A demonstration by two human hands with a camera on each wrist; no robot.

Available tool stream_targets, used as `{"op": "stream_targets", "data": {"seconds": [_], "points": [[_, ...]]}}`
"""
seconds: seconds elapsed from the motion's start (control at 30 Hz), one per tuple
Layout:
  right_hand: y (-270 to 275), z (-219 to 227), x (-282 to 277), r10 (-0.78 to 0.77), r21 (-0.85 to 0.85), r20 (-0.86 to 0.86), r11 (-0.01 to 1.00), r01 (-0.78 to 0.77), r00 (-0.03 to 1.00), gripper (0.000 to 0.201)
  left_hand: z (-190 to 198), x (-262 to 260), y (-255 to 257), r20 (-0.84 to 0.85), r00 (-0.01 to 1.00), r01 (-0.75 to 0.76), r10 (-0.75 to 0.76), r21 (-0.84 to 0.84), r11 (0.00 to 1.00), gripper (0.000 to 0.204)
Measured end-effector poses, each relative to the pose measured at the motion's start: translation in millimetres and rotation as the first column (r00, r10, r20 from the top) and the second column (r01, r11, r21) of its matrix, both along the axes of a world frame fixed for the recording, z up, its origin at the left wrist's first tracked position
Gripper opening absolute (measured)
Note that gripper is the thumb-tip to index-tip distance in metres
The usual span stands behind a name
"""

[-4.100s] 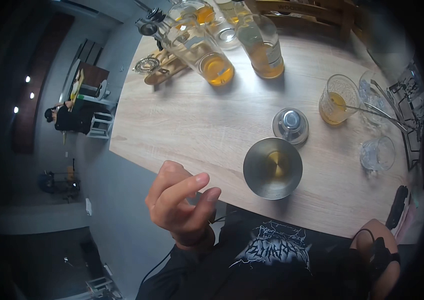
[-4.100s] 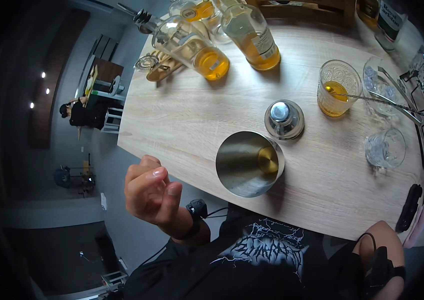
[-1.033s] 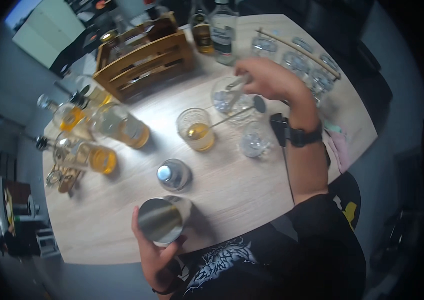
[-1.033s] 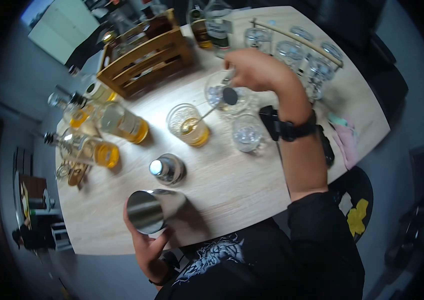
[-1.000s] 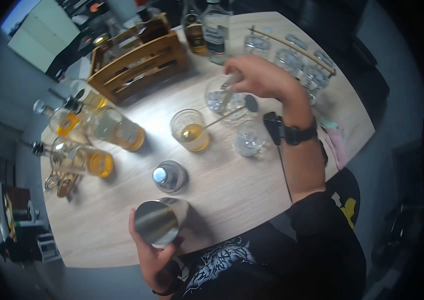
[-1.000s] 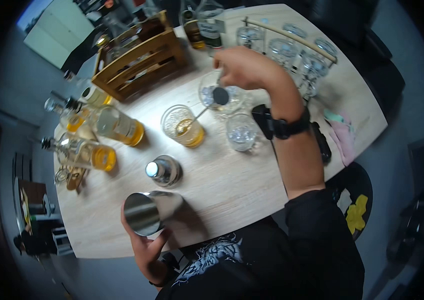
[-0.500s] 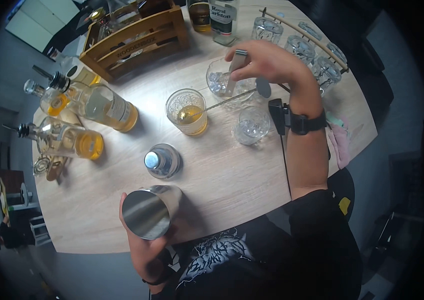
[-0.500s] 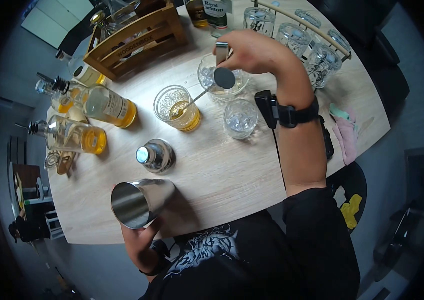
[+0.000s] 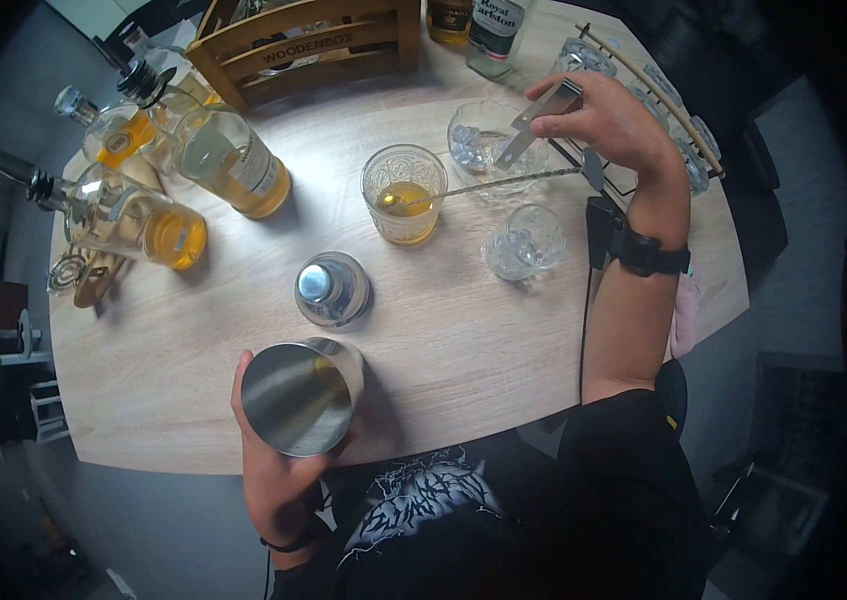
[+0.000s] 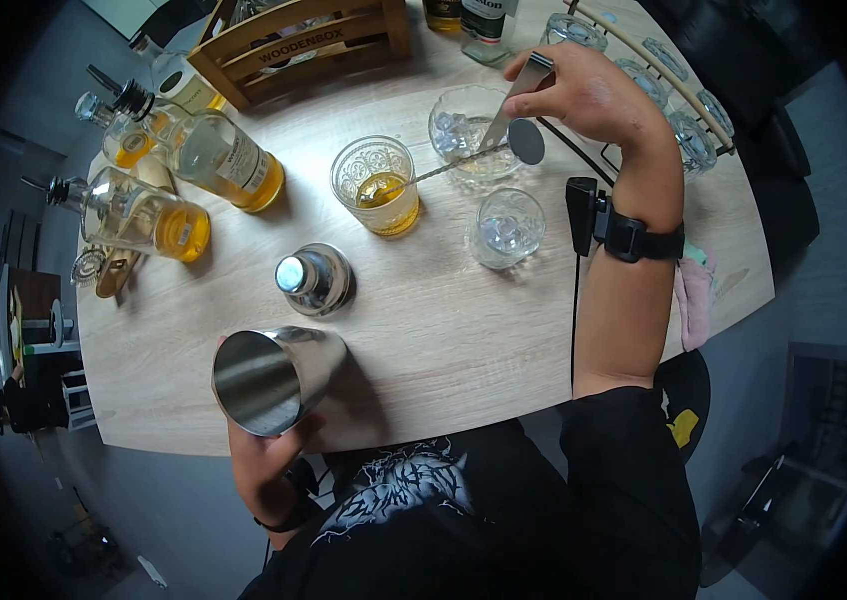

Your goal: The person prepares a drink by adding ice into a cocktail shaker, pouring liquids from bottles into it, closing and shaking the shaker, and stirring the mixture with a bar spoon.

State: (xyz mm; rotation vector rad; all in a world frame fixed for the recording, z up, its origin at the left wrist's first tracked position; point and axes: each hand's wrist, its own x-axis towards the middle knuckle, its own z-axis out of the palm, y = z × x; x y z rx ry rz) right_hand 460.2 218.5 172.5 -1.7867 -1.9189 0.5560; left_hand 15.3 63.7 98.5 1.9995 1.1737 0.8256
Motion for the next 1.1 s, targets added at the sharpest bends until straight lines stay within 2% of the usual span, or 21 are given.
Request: {"op": "stream_targets", "data": {"seconds": [0.3,0.53,0.73,0.8,0.83,0.9,1.0,1.1], "points": [[8,-5,-6,-0.022,-0.040,0.016,0.999,0.023,1.000,0.042,2,2,4,-0.020,0.999,0.039,-0.039,0.045,0.998,0.124],[10,-4,-9,-0.037,-0.067,0.009,0.997,0.037,0.999,0.036,-3,-1,3,0.011,0.999,0.038,-0.038,0.005,0.999,0.122],[12,-7,-5,-0.034,-0.092,-0.072,0.995,0.027,0.997,0.033,-9,1,5,0.023,0.999,0.029,-0.029,0.022,0.999,0.115],[15,-12,0,-0.025,-0.084,-0.103,0.996,0.017,0.994,0.032,-10,2,5,0.052,0.999,0.012,-0.008,-0.061,0.998,0.095],[15,-12,-1,-0.023,-0.085,-0.101,0.996,0.015,0.995,0.032,-10,3,5,0.053,0.999,0.009,-0.006,-0.063,0.998,0.095],[14,-10,-4,-0.046,-0.074,-0.139,0.997,0.036,0.989,0.031,-8,4,7,-0.030,0.999,0.025,-0.026,-0.030,0.999,0.072],[13,-9,-1,-0.049,-0.075,-0.171,0.997,0.036,0.984,0.032,-5,8,8,-0.057,0.998,0.027,-0.025,0.046,0.999,0.061],[16,-12,6,-0.021,-0.034,-0.250,0.999,0.013,0.968,0.032,-9,5,6,-0.072,0.997,0.013,-0.015,-0.021,1.000,0.059]]}}
